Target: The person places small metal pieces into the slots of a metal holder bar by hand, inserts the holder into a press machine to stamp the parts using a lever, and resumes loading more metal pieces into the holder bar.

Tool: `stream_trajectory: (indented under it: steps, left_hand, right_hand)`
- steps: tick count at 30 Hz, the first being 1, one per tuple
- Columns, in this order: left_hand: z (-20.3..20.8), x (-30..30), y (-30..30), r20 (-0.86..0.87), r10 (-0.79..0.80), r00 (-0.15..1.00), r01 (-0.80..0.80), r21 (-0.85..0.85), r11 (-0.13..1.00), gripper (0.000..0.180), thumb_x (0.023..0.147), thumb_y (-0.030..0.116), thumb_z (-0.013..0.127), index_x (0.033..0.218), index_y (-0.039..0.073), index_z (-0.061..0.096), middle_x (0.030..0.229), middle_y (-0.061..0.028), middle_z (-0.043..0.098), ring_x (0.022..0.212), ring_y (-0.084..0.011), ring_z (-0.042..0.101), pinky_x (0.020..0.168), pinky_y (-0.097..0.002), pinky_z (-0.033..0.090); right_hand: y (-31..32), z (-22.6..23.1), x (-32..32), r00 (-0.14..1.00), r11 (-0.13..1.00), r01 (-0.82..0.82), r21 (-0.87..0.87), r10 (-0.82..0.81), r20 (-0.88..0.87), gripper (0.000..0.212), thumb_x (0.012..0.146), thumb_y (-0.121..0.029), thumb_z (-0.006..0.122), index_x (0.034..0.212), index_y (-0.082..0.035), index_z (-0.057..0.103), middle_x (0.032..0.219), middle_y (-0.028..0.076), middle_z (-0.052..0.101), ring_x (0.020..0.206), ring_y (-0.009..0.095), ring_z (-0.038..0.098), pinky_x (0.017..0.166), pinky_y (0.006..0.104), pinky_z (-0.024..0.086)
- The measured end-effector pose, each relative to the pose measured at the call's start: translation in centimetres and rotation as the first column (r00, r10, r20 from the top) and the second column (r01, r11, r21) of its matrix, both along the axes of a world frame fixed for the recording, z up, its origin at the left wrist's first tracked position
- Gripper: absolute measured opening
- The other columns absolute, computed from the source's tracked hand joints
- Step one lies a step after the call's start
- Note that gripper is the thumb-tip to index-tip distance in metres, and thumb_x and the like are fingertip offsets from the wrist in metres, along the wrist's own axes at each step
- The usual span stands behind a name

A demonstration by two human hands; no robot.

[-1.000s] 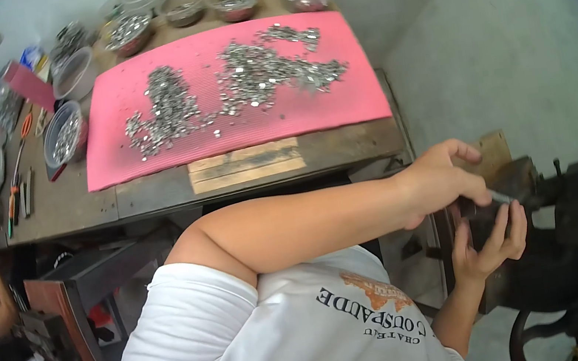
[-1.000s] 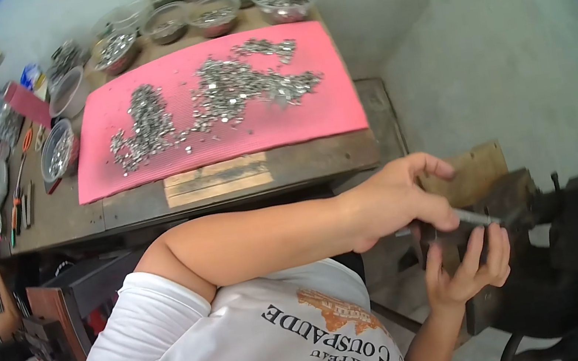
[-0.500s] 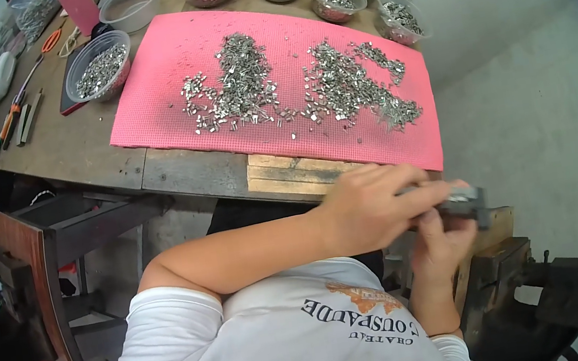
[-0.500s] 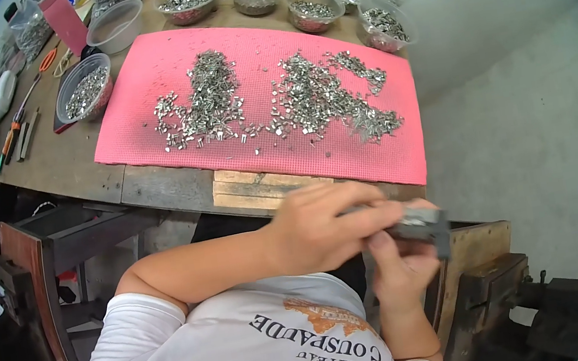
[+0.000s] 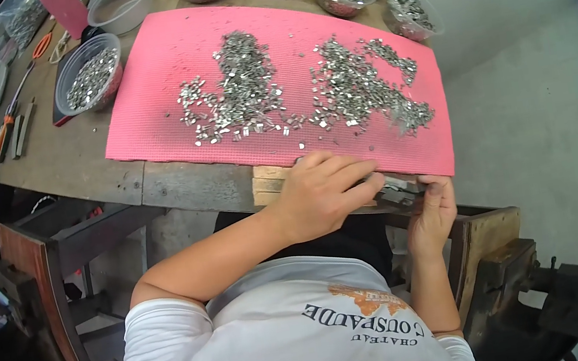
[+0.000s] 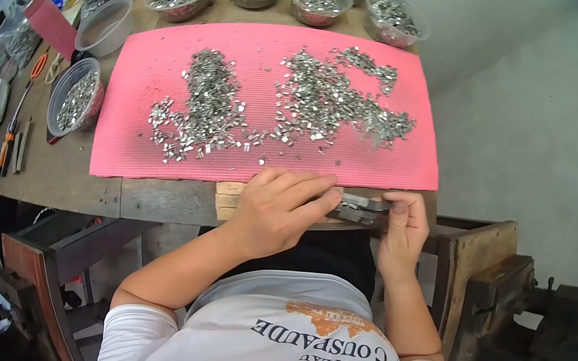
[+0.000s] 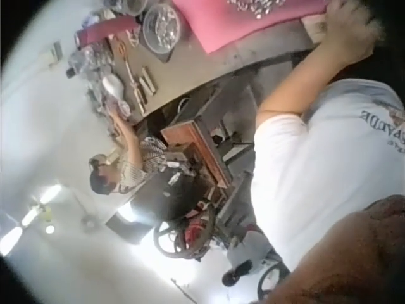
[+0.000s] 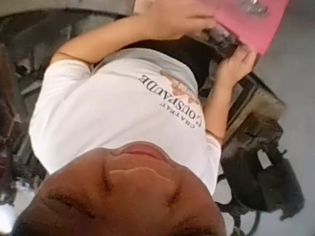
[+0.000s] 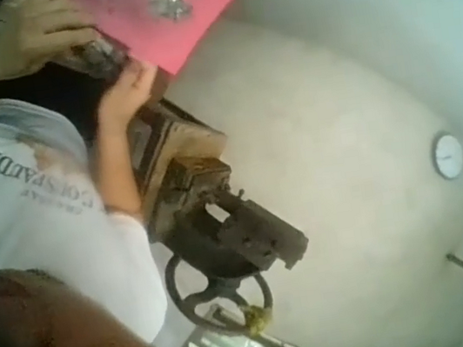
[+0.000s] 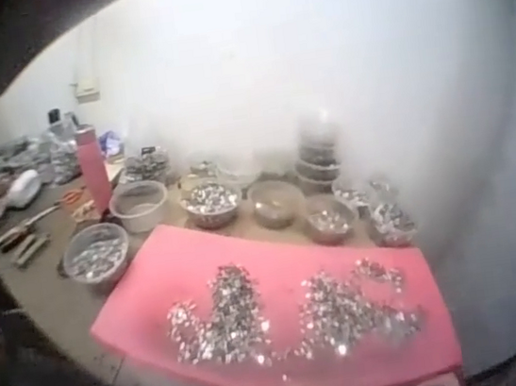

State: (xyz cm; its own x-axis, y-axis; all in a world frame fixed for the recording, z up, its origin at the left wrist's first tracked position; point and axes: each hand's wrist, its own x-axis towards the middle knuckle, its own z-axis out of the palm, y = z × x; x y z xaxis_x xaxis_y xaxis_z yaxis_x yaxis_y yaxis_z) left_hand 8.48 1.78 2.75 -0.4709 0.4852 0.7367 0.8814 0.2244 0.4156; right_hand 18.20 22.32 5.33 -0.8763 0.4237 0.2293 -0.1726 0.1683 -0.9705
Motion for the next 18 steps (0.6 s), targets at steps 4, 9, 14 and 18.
stream_trajectory:
  steps: [4, 9, 14, 18]
  left_hand:
    - [0.1, 0.3, -0.7, 0.071, -0.028, 0.997, 0.021, 0.095, 0.995, 0.032, 0.082, 0.015, 0.072, 0.113, 0.010, 0.069, 0.127, -0.0061, 0.070, 0.116, -0.0223, 0.067, 0.100, -0.0408, 0.048]
    - [-1.1, 1.3, -3.5, 0.292, -0.284, 0.913, 0.104, 0.506, 0.856, 0.038, 0.093, 0.006, 0.068, 0.129, 0.006, 0.055, 0.133, -0.0212, 0.064, 0.124, -0.0357, 0.063, 0.111, -0.0483, 0.045]
    - [-1.2, 3.3, -5.3, 0.471, -0.423, 0.774, -0.052, 0.713, 0.699, 0.033, 0.111, 0.020, 0.048, 0.138, 0.006, 0.036, 0.129, -0.0286, 0.064, 0.128, -0.0344, 0.061, 0.112, -0.0460, 0.046]
    - [-0.2, 2.8, -8.0, 0.582, -0.567, 0.583, -0.348, 0.810, 0.473, 0.040, 0.110, 0.022, 0.051, 0.143, 0.006, 0.035, 0.119, -0.0256, 0.068, 0.120, -0.0338, 0.065, 0.106, -0.0433, 0.050]
  right_hand:
    - [1.1, -0.2, -1.2, 0.991, 0.976, 0.092, 0.195, -0.110, 0.083, 0.024, 0.110, -0.025, 0.057, 0.104, -0.004, 0.063, 0.093, 0.001, 0.062, 0.078, 0.009, 0.058, 0.071, 0.0244, 0.050]
    - [1.7, -0.6, -2.2, 0.977, 0.962, 0.049, 0.270, -0.103, 0.188, 0.020, 0.109, -0.020, 0.059, 0.100, -0.002, 0.063, 0.083, 0.002, 0.061, 0.069, 0.008, 0.055, 0.063, 0.0245, 0.047]
    - [1.8, -0.3, -2.4, 0.945, 0.809, -0.042, 0.586, -0.159, 0.286, 0.013, 0.105, -0.010, 0.060, 0.097, 0.000, 0.062, 0.075, 0.006, 0.062, 0.064, 0.013, 0.059, 0.060, 0.0288, 0.047]
    - [2.1, -1.1, -2.0, 0.948, 0.725, 0.014, 0.688, -0.227, 0.221, 0.010, 0.103, -0.010, 0.062, 0.099, -0.001, 0.063, 0.078, 0.014, 0.066, 0.067, 0.026, 0.065, 0.063, 0.0366, 0.051]
